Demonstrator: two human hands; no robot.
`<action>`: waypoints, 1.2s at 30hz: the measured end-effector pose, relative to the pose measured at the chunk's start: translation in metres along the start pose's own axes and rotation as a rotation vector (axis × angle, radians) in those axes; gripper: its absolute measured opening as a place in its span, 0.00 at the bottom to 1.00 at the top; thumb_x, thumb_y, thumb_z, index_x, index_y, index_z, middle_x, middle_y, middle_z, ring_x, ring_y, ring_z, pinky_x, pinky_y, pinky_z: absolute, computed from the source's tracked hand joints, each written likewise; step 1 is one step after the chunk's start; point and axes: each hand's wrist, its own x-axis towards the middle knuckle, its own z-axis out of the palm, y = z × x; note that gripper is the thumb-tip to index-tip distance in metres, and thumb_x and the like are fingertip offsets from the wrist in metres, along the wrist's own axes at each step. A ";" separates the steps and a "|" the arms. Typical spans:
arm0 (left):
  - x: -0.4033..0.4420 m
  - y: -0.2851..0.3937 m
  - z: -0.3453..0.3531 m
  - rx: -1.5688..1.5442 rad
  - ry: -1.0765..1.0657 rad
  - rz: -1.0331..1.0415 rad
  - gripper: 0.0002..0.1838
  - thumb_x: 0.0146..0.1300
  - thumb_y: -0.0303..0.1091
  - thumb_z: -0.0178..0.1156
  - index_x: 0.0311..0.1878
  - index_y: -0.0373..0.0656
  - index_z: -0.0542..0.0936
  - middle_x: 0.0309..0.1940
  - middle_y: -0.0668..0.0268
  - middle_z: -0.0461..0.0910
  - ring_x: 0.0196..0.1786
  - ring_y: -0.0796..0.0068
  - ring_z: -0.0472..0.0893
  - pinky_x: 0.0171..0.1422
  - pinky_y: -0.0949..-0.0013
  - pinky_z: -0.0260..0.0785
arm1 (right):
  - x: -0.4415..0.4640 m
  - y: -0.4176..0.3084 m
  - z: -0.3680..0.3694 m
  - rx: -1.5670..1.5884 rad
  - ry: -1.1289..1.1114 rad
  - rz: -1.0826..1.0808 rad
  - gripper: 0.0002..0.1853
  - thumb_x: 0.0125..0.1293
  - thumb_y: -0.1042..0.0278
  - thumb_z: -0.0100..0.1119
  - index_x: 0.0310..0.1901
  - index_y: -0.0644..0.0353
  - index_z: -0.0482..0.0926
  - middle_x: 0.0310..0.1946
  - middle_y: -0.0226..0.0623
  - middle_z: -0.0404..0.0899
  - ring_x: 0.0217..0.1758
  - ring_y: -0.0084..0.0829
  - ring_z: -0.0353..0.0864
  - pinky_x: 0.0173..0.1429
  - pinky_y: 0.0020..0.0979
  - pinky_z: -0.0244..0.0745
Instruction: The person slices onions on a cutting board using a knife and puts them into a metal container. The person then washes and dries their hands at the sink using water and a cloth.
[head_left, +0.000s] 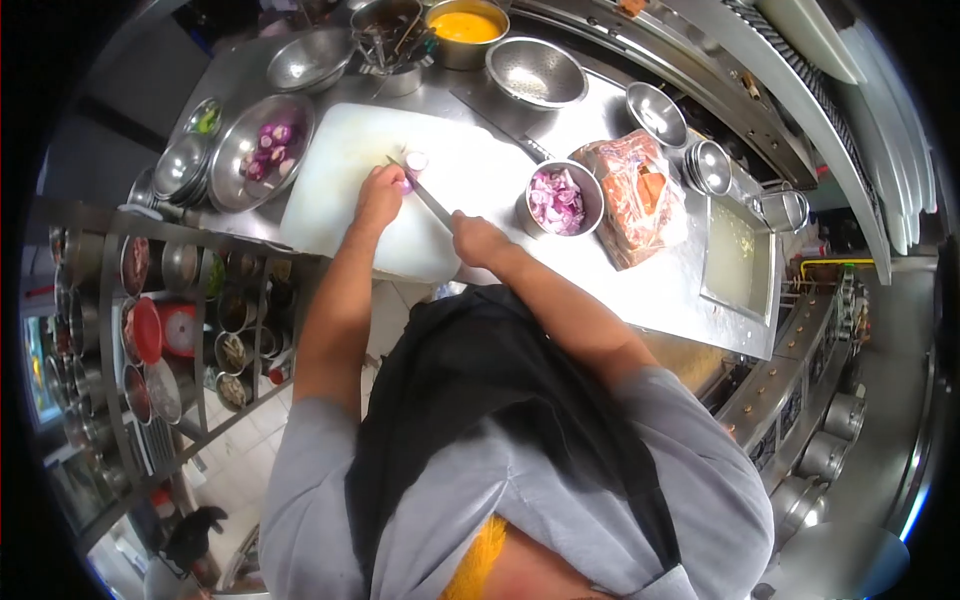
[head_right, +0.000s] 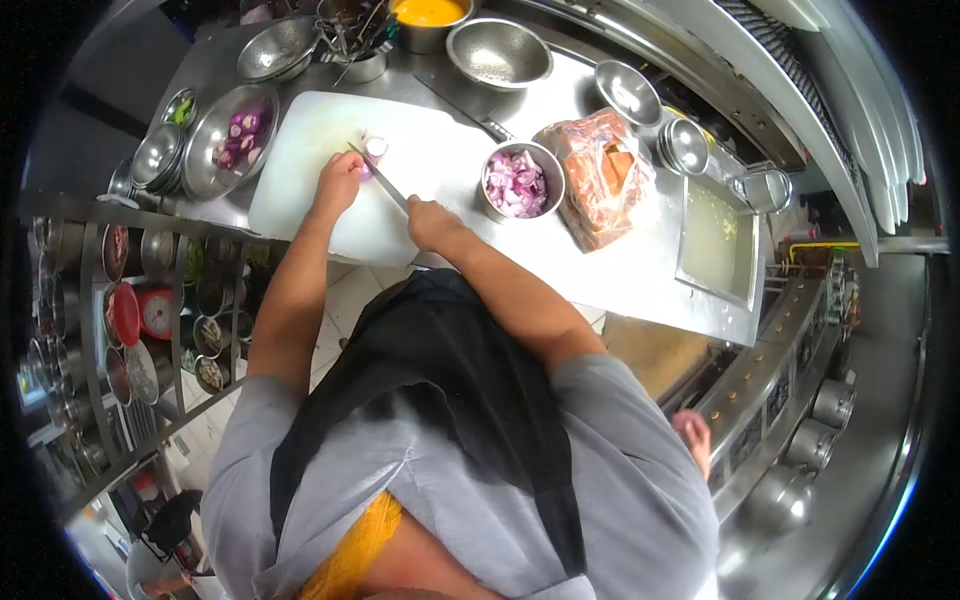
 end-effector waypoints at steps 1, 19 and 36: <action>0.000 -0.001 0.000 -0.006 -0.004 -0.019 0.04 0.58 0.23 0.60 0.37 0.42 0.79 0.36 0.57 0.78 0.41 0.56 0.80 0.48 0.59 0.73 | 0.000 -0.001 -0.003 -0.014 -0.005 -0.001 0.17 0.67 0.75 0.44 0.55 0.70 0.71 0.47 0.65 0.81 0.55 0.59 0.81 0.61 0.53 0.75; 0.005 -0.009 -0.006 -0.005 -0.062 0.044 0.04 0.58 0.24 0.61 0.37 0.41 0.79 0.37 0.55 0.80 0.42 0.54 0.80 0.49 0.58 0.73 | -0.004 -0.017 0.007 -0.044 0.101 -0.047 0.13 0.68 0.74 0.42 0.49 0.71 0.71 0.36 0.64 0.83 0.44 0.59 0.85 0.52 0.56 0.77; -0.012 -0.025 -0.012 -0.174 0.038 -0.417 0.16 0.57 0.40 0.64 0.45 0.40 0.80 0.36 0.52 0.85 0.41 0.56 0.84 0.50 0.58 0.75 | -0.014 -0.008 -0.001 -0.047 -0.022 -0.009 0.17 0.67 0.73 0.43 0.55 0.69 0.72 0.47 0.64 0.81 0.53 0.59 0.82 0.60 0.53 0.75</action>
